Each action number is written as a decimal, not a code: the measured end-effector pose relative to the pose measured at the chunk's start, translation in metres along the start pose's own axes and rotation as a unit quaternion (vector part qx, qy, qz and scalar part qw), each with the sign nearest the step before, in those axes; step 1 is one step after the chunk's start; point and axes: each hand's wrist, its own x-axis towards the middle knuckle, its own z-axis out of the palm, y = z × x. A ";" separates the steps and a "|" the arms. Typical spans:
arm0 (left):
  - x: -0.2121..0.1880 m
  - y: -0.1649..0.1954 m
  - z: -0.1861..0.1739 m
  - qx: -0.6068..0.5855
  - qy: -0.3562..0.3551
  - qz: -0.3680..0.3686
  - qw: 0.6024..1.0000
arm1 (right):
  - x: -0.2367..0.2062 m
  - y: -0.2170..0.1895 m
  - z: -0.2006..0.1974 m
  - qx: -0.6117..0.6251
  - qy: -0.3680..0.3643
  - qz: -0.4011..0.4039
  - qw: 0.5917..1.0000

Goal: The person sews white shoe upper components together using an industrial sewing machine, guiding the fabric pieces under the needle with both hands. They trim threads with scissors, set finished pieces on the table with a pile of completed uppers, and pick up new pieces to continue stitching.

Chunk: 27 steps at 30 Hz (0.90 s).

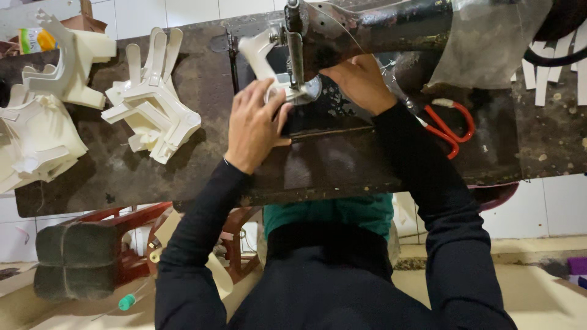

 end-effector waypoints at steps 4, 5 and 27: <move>-0.010 0.022 -0.002 -0.062 -0.003 -0.044 0.997 | 0.001 -0.001 0.001 -0.037 0.000 -0.003 0.999; -0.009 0.027 -0.001 -0.057 0.004 -0.047 0.997 | 0.001 -0.001 0.001 -0.095 0.005 0.003 0.995; 0.019 0.009 0.018 -0.192 -0.020 -0.125 0.973 | -0.005 -0.012 0.007 -0.096 -0.037 -0.099 0.990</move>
